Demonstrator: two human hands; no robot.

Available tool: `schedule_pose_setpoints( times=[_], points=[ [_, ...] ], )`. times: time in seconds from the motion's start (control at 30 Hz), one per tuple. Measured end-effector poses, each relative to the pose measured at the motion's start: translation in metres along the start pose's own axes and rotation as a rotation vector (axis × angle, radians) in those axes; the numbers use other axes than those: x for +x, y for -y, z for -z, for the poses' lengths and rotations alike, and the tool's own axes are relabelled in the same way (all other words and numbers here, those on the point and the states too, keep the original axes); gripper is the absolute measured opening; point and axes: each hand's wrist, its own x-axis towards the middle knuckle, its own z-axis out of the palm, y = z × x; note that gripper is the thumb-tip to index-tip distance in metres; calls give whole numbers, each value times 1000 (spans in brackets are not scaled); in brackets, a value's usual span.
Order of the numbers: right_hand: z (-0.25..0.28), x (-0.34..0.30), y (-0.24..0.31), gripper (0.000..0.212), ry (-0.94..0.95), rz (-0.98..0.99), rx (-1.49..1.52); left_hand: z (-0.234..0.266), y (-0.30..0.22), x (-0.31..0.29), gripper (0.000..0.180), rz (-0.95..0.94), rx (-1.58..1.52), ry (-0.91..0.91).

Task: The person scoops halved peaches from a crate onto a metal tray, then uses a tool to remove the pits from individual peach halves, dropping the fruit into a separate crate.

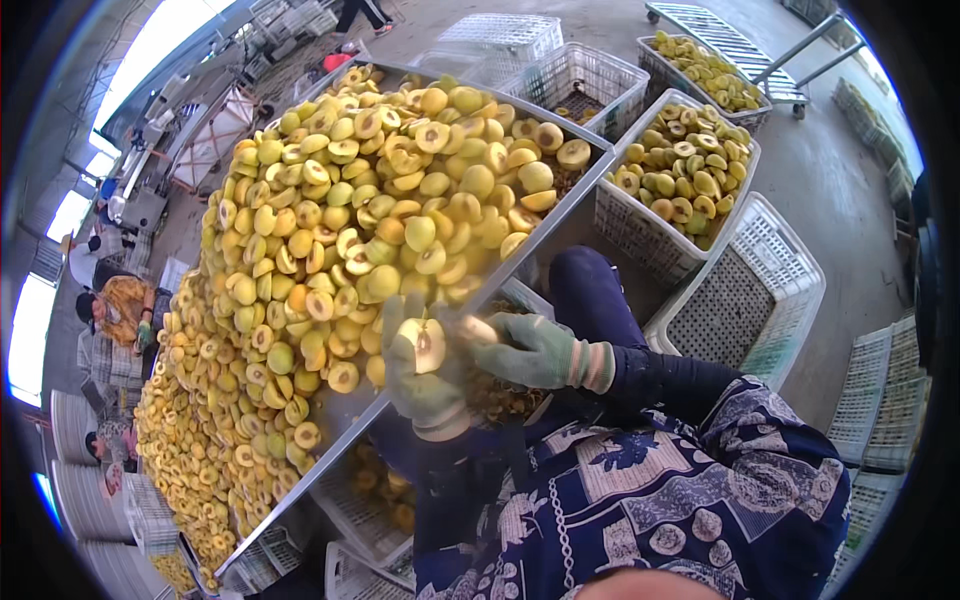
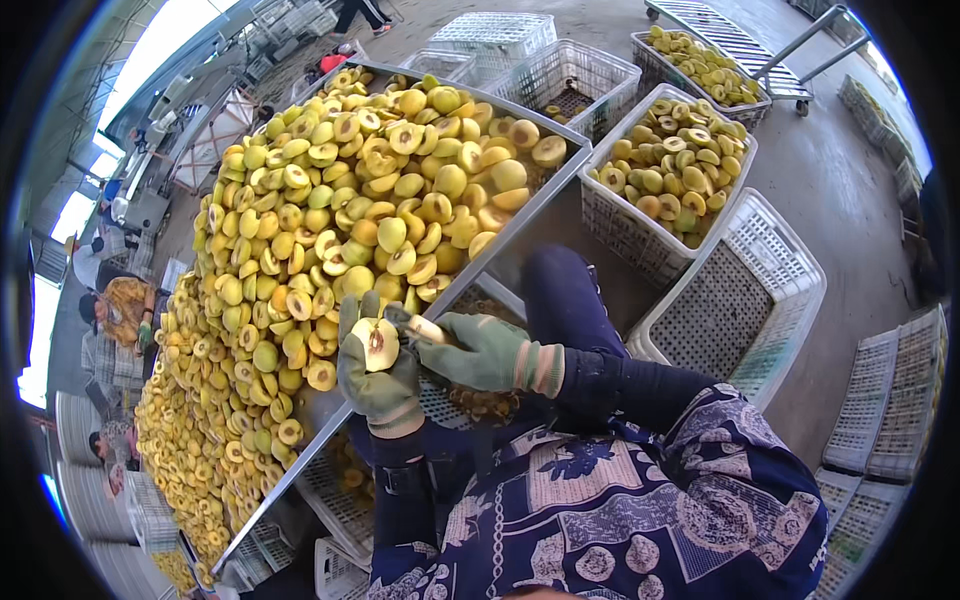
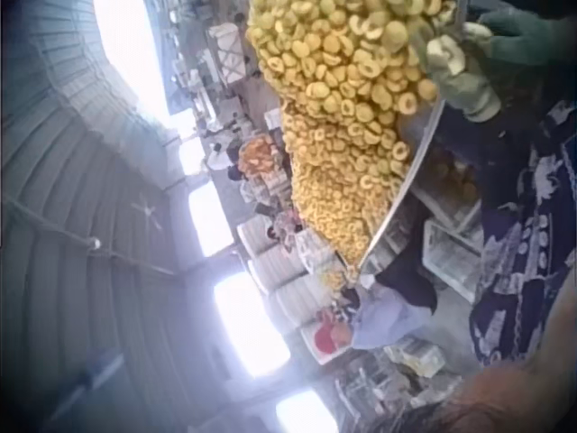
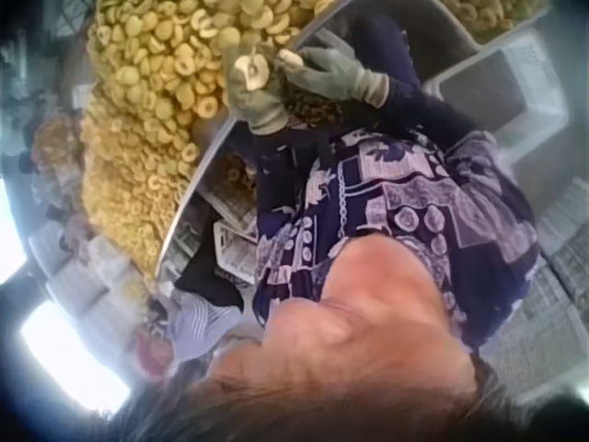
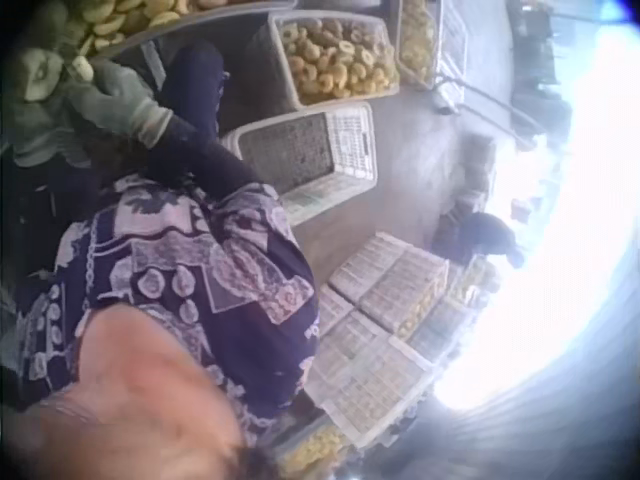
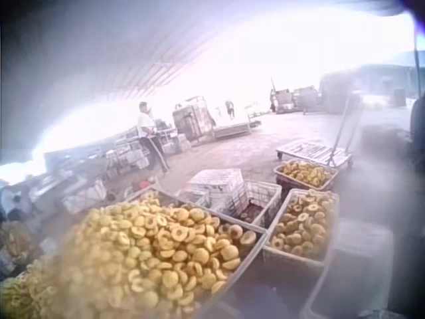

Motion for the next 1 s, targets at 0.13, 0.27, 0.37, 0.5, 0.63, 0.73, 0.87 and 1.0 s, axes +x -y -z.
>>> schedule_pose_setpoints(
  times=[0.13,0.27,0.37,0.5,0.63,0.73,0.87,1.0],
  points=[
    [-25,-2,-5,35,39,75,5,6,-10,-15,50,16,-90,90],
    [-32,-13,16,33,73,-144,-89,-1,-11,-24,51,7,30,-53],
    [-38,-14,11,32,62,-148,-113,-7,-11,-24,51,13,80,-162],
    [-43,-10,-4,32,69,6,-142,-4,-8,-23,49,-27,151,-208],
    [-47,-9,-12,30,132,20,-49,-6,-5,-28,52,-103,409,-311],
    [-36,-7,-2,30,268,-135,-203,-5,-15,-28,55,137,228,-285],
    [-41,-2,-47,31,330,63,-280,-1,-13,-30,50,106,245,-294],
    [-37,4,-42,32,369,-19,-382,11,-8,-29,51,128,241,-272]
  ],
)
